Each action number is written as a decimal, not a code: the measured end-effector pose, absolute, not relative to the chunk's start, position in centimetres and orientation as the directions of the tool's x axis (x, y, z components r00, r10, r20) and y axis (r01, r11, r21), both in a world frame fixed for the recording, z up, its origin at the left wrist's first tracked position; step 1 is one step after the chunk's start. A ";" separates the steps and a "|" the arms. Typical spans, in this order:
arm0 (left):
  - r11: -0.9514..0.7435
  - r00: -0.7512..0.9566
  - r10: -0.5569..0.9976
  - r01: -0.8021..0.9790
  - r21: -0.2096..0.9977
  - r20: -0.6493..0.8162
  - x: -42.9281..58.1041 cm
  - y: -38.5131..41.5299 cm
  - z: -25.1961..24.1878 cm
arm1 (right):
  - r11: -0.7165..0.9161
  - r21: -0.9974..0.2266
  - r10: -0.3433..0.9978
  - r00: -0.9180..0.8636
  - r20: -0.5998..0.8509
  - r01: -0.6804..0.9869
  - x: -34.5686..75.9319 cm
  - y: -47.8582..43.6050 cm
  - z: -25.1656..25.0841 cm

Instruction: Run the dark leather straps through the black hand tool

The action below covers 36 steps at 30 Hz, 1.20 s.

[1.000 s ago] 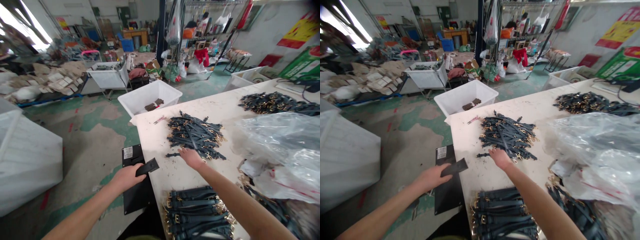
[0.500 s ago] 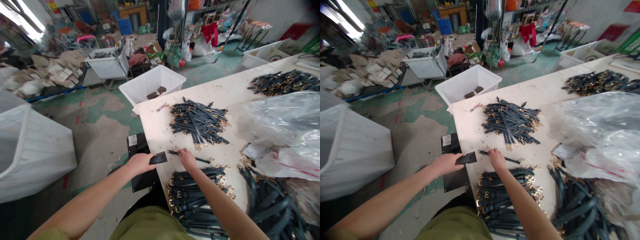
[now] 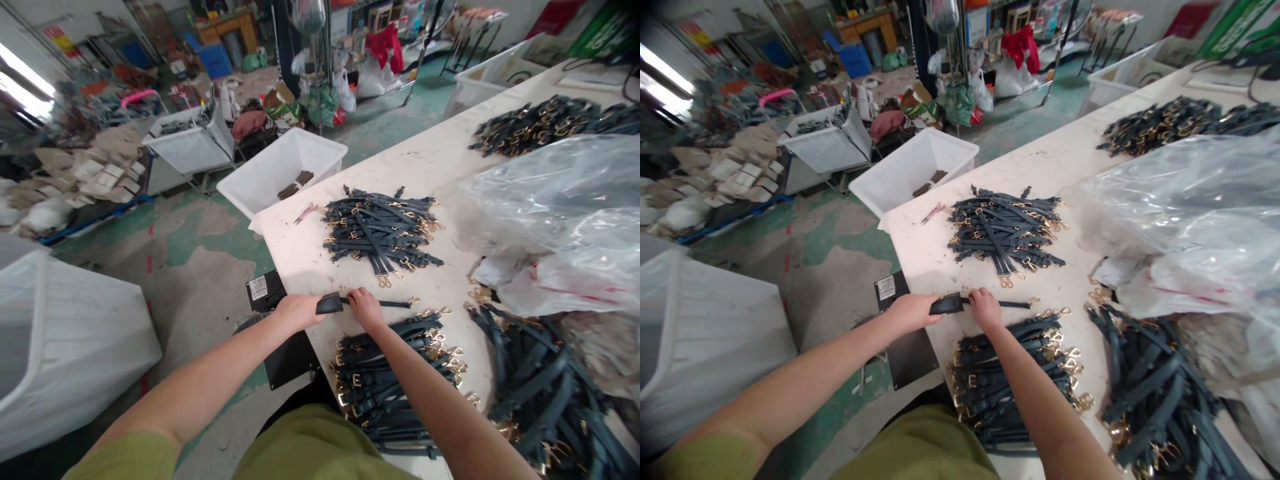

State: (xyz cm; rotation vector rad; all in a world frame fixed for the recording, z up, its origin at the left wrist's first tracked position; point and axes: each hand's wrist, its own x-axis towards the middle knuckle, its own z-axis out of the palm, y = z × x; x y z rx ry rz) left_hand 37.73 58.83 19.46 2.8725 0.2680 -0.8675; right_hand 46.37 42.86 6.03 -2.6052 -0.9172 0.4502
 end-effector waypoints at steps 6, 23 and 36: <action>-0.989 0.780 0.108 0.146 0.010 -0.617 41.4 56.8 20.3 | -0.724 -0.435 0.657 0.726 -0.200 0.535 46.7 42.7 6.4; -0.962 0.804 0.137 0.248 0.116 -0.578 35.8 61.7 19.3 | -0.721 -0.434 0.662 0.722 -0.200 0.540 46.9 42.8 6.3; -0.949 0.835 0.117 0.253 0.186 -0.538 36.4 61.5 19.0 | -0.710 -0.396 0.683 0.707 -0.185 0.582 46.8 43.0 5.8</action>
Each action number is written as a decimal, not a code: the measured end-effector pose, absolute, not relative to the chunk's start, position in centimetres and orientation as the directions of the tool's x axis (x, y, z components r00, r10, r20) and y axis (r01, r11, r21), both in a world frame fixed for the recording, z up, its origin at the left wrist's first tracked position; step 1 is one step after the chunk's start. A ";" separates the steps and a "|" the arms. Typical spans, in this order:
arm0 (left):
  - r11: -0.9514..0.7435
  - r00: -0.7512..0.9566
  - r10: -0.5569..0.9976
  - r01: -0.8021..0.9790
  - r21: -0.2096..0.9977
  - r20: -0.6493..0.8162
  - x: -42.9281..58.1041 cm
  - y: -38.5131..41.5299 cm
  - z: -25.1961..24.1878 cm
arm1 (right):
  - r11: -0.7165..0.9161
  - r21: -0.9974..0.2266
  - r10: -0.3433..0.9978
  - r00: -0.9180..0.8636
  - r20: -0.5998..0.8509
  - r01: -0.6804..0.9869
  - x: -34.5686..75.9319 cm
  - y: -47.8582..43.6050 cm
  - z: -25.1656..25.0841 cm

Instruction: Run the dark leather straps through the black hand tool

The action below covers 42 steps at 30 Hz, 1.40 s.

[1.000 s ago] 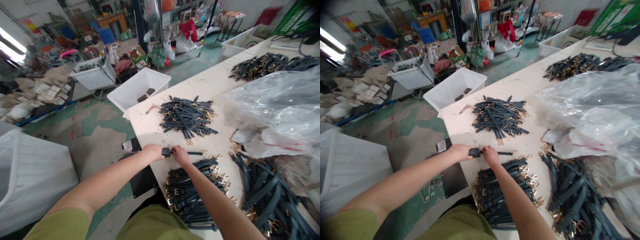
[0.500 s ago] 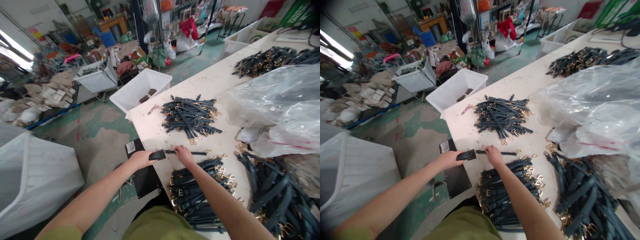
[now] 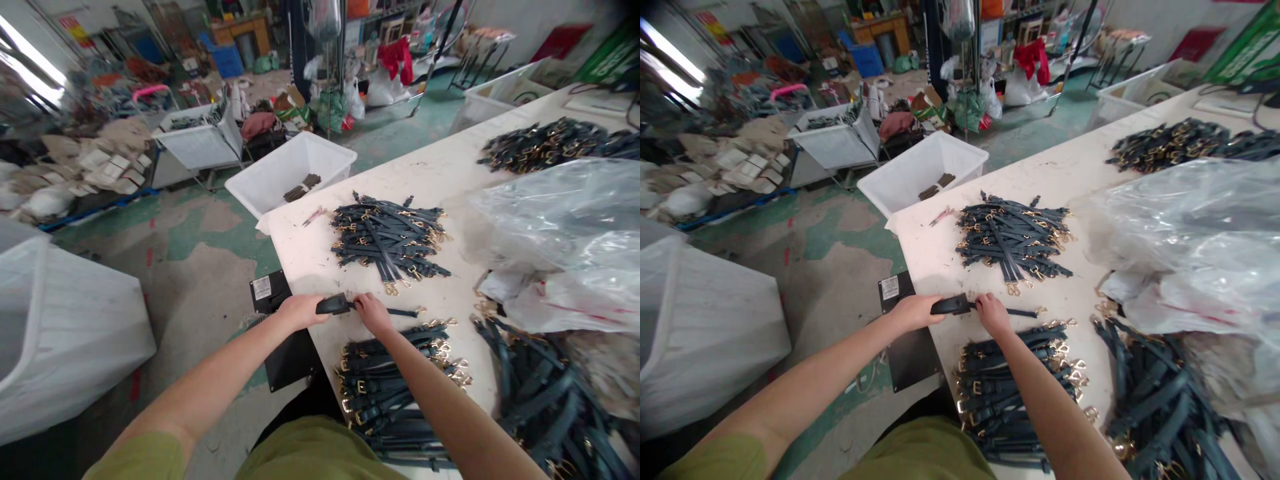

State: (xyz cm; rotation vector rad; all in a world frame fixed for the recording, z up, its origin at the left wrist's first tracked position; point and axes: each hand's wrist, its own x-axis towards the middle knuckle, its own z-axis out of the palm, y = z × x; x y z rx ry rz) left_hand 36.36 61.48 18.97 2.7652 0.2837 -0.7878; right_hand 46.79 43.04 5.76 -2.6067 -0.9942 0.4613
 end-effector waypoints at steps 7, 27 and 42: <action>-0.938 0.820 0.173 0.307 0.163 -0.546 32.9 63.9 20.6 | -0.653 -0.370 0.753 0.619 -0.222 0.661 47.0 43.0 6.7; -0.971 0.806 0.080 0.195 0.136 -0.586 35.3 58.0 19.2 | -0.636 -0.548 0.737 0.637 -0.224 0.543 44.1 40.9 5.8; -0.985 0.795 0.077 0.153 0.076 -0.601 36.4 57.0 19.6 | -0.631 -0.604 0.700 0.694 -0.171 0.487 44.5 40.7 5.2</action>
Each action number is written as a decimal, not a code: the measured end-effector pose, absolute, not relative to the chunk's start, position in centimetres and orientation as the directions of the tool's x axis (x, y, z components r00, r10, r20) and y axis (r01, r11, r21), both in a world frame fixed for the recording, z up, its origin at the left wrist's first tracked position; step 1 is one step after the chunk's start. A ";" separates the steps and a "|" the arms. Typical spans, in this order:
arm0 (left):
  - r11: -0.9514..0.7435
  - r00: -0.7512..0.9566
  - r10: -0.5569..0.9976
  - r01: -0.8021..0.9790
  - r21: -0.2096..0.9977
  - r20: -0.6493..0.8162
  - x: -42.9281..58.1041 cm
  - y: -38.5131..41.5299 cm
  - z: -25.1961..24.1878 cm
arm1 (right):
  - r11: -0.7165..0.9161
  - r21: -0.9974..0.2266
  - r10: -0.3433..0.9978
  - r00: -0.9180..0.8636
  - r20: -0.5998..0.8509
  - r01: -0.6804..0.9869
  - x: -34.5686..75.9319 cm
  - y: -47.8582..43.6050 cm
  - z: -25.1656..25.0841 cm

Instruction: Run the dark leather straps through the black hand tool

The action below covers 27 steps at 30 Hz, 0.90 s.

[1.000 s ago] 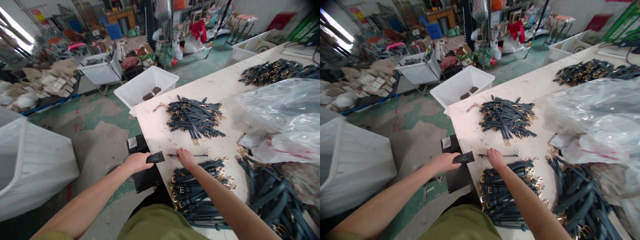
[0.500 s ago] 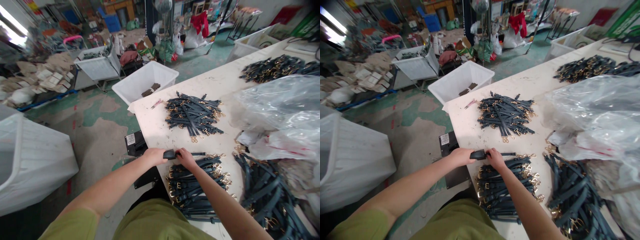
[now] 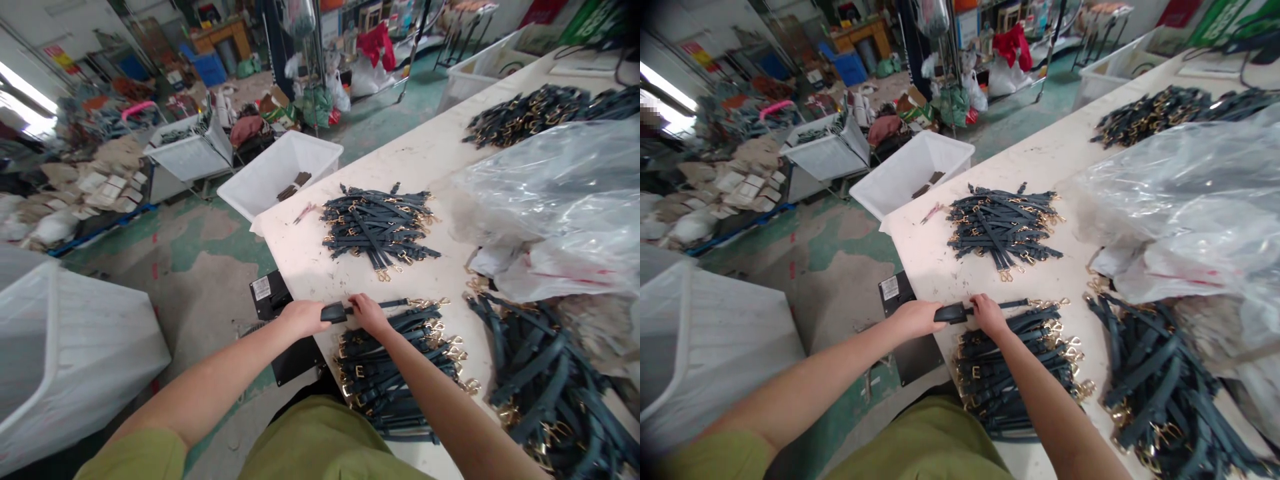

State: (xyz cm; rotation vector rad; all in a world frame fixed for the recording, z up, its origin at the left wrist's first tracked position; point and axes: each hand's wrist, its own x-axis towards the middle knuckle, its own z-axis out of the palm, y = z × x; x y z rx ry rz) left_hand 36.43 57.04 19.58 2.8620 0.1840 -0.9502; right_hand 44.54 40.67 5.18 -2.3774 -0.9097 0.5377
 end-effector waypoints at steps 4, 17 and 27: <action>-0.976 0.780 0.089 0.194 0.103 -0.619 35.8 57.4 19.2 | -0.628 -0.586 0.719 0.671 -0.182 0.513 44.6 40.8 5.7; -0.944 0.778 0.116 0.280 0.175 -0.617 35.0 60.2 19.8 | -0.643 -0.500 0.743 0.630 -0.225 0.580 44.4 41.2 6.2; -0.894 0.794 0.233 0.401 0.197 -0.561 29.4 61.8 21.9 | -0.581 -0.303 0.811 0.507 -0.292 0.755 41.7 41.8 8.5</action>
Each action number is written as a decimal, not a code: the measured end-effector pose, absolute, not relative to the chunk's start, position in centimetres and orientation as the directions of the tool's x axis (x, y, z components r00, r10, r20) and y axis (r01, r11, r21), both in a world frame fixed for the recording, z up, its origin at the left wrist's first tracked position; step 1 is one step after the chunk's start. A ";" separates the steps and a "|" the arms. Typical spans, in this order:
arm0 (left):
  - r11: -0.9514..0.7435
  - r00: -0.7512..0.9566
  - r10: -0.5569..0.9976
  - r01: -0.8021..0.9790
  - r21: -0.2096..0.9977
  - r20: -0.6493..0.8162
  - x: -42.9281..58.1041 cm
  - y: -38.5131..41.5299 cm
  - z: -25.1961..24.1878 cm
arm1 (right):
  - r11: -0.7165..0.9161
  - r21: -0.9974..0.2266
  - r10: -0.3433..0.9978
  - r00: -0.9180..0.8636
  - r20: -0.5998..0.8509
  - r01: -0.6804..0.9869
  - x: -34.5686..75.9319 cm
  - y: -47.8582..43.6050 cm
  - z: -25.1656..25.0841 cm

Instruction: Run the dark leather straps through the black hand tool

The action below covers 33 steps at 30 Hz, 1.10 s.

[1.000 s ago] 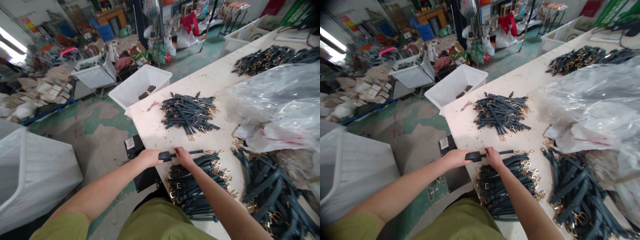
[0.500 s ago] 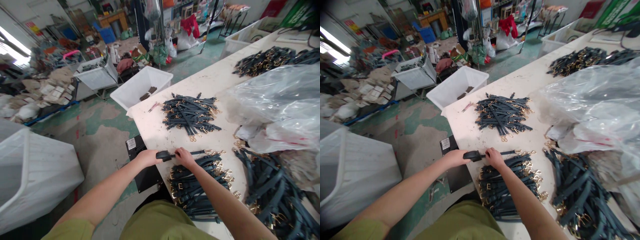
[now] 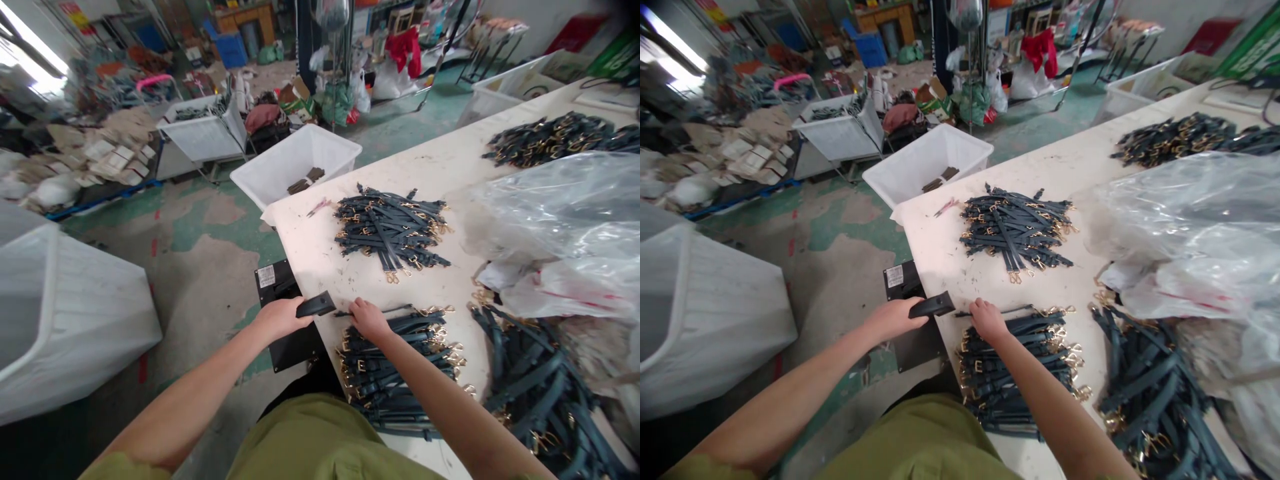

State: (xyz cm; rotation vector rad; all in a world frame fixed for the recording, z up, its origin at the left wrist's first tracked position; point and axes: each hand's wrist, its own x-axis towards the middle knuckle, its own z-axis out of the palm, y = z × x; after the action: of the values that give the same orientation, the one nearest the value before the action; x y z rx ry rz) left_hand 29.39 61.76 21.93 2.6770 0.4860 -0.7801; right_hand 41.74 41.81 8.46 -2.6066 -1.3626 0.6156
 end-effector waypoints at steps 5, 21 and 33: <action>-0.876 0.758 0.257 0.445 0.188 -0.600 27.9 60.7 22.0 | -0.609 -0.358 0.790 0.499 -0.357 0.708 40.9 41.6 8.1; -0.870 0.764 0.221 0.435 0.231 -0.606 27.0 59.4 21.5 | -0.510 -0.361 0.852 0.402 -0.335 0.781 41.4 41.4 8.0; -0.907 0.766 0.222 0.389 0.160 -0.603 27.0 58.7 20.8 | -0.541 -0.499 0.841 0.460 -0.287 0.678 41.7 41.0 7.4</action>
State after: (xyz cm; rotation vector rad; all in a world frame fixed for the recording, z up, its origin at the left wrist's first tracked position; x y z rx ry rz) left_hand 27.05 58.73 20.83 2.6865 0.4745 -0.8673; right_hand 41.65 40.95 7.44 -2.3996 -1.2927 0.7330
